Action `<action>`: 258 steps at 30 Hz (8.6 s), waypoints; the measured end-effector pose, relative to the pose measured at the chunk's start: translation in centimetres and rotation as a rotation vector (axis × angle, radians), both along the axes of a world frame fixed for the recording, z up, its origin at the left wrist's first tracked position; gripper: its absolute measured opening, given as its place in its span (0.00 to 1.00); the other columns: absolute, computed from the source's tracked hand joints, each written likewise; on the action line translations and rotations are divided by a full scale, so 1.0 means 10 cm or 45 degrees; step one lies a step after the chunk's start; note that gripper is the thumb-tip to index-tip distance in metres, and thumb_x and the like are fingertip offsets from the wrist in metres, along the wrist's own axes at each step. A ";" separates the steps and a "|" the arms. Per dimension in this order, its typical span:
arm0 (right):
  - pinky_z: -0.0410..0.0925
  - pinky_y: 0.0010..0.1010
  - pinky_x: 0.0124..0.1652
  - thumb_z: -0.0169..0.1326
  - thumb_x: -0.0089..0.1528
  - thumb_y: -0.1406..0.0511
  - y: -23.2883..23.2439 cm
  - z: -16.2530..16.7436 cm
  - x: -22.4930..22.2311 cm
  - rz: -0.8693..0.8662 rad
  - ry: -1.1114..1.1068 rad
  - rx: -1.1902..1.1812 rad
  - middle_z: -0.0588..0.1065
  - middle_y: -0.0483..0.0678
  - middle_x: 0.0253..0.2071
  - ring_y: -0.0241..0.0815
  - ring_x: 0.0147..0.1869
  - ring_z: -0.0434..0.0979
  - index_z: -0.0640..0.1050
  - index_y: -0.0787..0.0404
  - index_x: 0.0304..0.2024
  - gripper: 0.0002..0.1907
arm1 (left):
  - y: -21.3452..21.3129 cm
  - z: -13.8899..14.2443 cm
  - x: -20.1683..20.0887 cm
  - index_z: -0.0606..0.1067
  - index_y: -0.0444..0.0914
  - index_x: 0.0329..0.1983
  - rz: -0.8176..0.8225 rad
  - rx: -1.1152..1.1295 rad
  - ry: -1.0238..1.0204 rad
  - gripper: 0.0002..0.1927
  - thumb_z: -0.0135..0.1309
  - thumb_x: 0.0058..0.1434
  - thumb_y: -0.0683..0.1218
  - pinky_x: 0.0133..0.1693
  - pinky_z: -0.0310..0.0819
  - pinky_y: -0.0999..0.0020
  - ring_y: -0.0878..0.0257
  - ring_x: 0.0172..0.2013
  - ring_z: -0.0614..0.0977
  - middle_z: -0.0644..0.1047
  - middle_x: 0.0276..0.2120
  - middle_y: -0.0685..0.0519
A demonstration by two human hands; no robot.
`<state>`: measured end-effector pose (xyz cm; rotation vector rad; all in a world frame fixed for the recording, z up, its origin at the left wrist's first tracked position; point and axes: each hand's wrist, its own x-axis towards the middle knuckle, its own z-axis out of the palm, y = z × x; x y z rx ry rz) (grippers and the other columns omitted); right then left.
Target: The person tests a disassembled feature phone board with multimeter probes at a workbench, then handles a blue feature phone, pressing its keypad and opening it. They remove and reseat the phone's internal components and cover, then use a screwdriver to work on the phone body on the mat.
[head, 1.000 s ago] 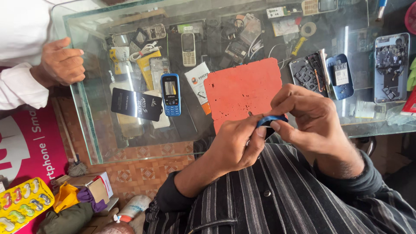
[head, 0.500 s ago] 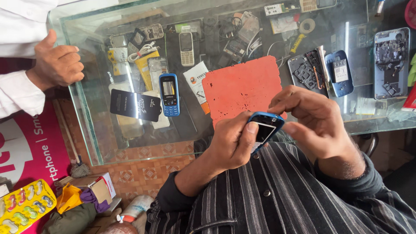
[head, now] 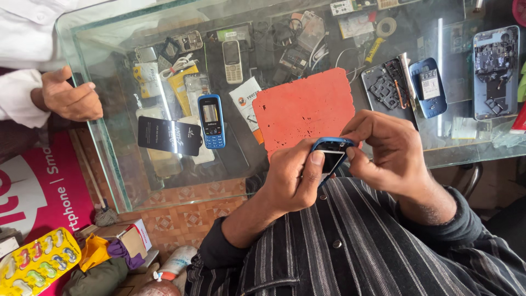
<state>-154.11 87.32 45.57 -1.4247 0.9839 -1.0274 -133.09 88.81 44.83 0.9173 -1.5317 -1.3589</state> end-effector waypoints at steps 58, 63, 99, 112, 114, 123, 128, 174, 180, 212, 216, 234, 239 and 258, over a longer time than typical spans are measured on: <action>0.70 0.24 0.43 0.52 0.68 0.76 0.12 0.06 -0.03 -0.085 -0.381 0.377 0.74 0.52 0.45 0.33 0.47 0.75 0.74 0.74 0.43 0.04 | 0.10 -0.17 -0.06 0.71 0.26 0.61 -0.087 0.274 0.152 0.19 0.35 0.79 0.44 0.32 0.82 0.72 0.63 0.30 0.85 0.82 0.35 0.46; 0.70 0.21 0.37 0.51 0.65 0.68 0.05 -0.13 -0.22 -0.125 -0.226 0.360 0.76 0.50 0.43 0.30 0.40 0.76 0.75 0.72 0.50 0.14 | 0.08 -0.43 0.04 0.72 0.25 0.58 -0.044 0.640 0.336 0.21 0.36 0.80 0.48 0.31 0.82 0.68 0.60 0.31 0.85 0.81 0.37 0.41; 0.53 0.55 0.74 0.75 0.55 0.49 -0.84 -1.42 1.54 0.482 0.819 -0.992 0.56 0.73 0.73 0.73 0.78 0.52 0.55 0.78 0.73 0.62 | 1.08 -1.45 0.99 0.67 0.34 0.64 0.944 0.518 1.010 0.36 0.29 0.75 0.68 0.36 0.82 0.57 0.53 0.39 0.83 0.78 0.53 0.36; 0.61 0.51 0.71 0.77 0.44 0.62 -0.68 -0.79 1.36 0.731 0.672 -0.819 0.62 0.65 0.69 0.66 0.74 0.62 0.59 0.70 0.68 0.57 | 1.06 -1.26 1.06 0.61 0.34 0.69 0.748 0.477 1.020 0.38 0.29 0.75 0.69 0.35 0.84 0.55 0.51 0.40 0.83 0.76 0.55 0.35; 0.61 0.52 0.70 0.77 0.42 0.61 -0.61 -0.71 1.22 0.758 0.668 -0.753 0.62 0.65 0.70 0.67 0.74 0.63 0.58 0.69 0.67 0.58 | 1.00 -1.26 1.04 0.61 0.34 0.70 0.714 0.452 1.017 0.38 0.29 0.75 0.69 0.35 0.84 0.58 0.52 0.39 0.84 0.77 0.53 0.36; 0.60 0.56 0.69 0.77 0.40 0.57 -0.40 -0.60 0.90 0.707 0.576 -0.655 0.60 0.65 0.71 0.68 0.74 0.60 0.58 0.66 0.66 0.59 | 0.58 -1.40 0.66 0.65 0.29 0.71 0.709 0.420 0.783 0.41 0.29 0.81 0.69 0.57 0.76 0.65 0.59 0.53 0.80 0.76 0.54 0.40; 0.62 0.54 0.69 0.75 0.43 0.60 -0.53 -0.66 0.80 0.601 0.787 -0.584 0.60 0.63 0.72 0.67 0.76 0.60 0.59 0.64 0.66 0.55 | 0.42 -1.37 0.72 0.63 0.32 0.66 0.707 0.505 0.909 0.39 0.31 0.74 0.69 0.28 0.80 0.62 0.57 0.33 0.82 0.78 0.46 0.40; 0.75 0.30 0.50 0.49 0.73 0.63 -0.54 -1.02 0.74 0.472 0.330 0.082 0.80 0.48 0.43 0.39 0.47 0.82 0.75 0.69 0.60 0.18 | 0.46 -1.08 0.60 0.62 0.32 0.69 0.316 0.623 0.814 0.53 0.25 0.65 0.80 0.26 0.75 0.70 0.63 0.31 0.79 0.77 0.43 0.42; 0.60 0.51 0.68 0.69 0.43 0.49 -0.60 -0.88 0.69 0.609 1.105 -0.848 0.64 0.64 0.68 0.65 0.74 0.61 0.63 0.73 0.68 0.59 | 0.49 -1.26 0.81 0.62 0.33 0.70 0.417 0.659 0.974 0.52 0.24 0.66 0.79 0.31 0.81 0.62 0.56 0.36 0.82 0.77 0.47 0.39; 0.62 0.56 0.68 0.77 0.41 0.51 -0.38 -0.53 0.88 0.533 0.752 -0.814 0.59 0.63 0.71 0.69 0.75 0.60 0.62 0.74 0.68 0.62 | 0.25 -1.15 0.30 0.57 0.35 0.73 0.460 0.566 0.917 0.45 0.28 0.70 0.74 0.42 0.84 0.61 0.58 0.44 0.83 0.75 0.52 0.45; 0.62 0.56 0.68 0.76 0.39 0.50 -0.38 -0.49 0.91 0.566 0.840 -0.829 0.60 0.63 0.71 0.68 0.74 0.60 0.64 0.74 0.67 0.62 | 0.23 -1.12 0.28 0.57 0.35 0.73 0.455 0.549 0.871 0.44 0.29 0.71 0.73 0.35 0.82 0.66 0.61 0.35 0.82 0.76 0.42 0.46; 0.71 0.35 0.48 0.65 0.55 0.73 -0.42 -0.23 0.60 0.489 0.454 -0.371 0.76 0.55 0.43 0.47 0.49 0.78 0.79 0.67 0.49 0.18 | 0.33 -0.61 0.54 0.71 0.28 0.51 0.163 0.517 0.487 0.22 0.37 0.78 0.52 0.25 0.77 0.66 0.56 0.25 0.84 0.79 0.31 0.45; 0.72 0.43 0.57 0.66 0.53 0.69 -0.46 -0.14 0.69 0.893 0.140 -0.648 0.78 0.53 0.46 0.56 0.57 0.79 0.79 0.63 0.47 0.19 | 0.24 -0.55 0.70 0.72 0.24 0.48 -0.332 1.000 1.293 0.25 0.38 0.81 0.53 0.22 0.78 0.64 0.50 0.24 0.83 0.80 0.32 0.38; 0.72 0.40 0.46 0.68 0.52 0.69 -0.27 -0.01 0.59 0.369 0.304 -0.753 0.76 0.54 0.40 0.52 0.47 0.78 0.76 0.68 0.41 0.18 | 0.42 -0.05 0.53 0.70 0.27 0.60 0.349 -0.480 -0.222 0.18 0.57 0.70 0.39 0.55 0.83 0.61 0.46 0.58 0.83 0.76 0.59 0.38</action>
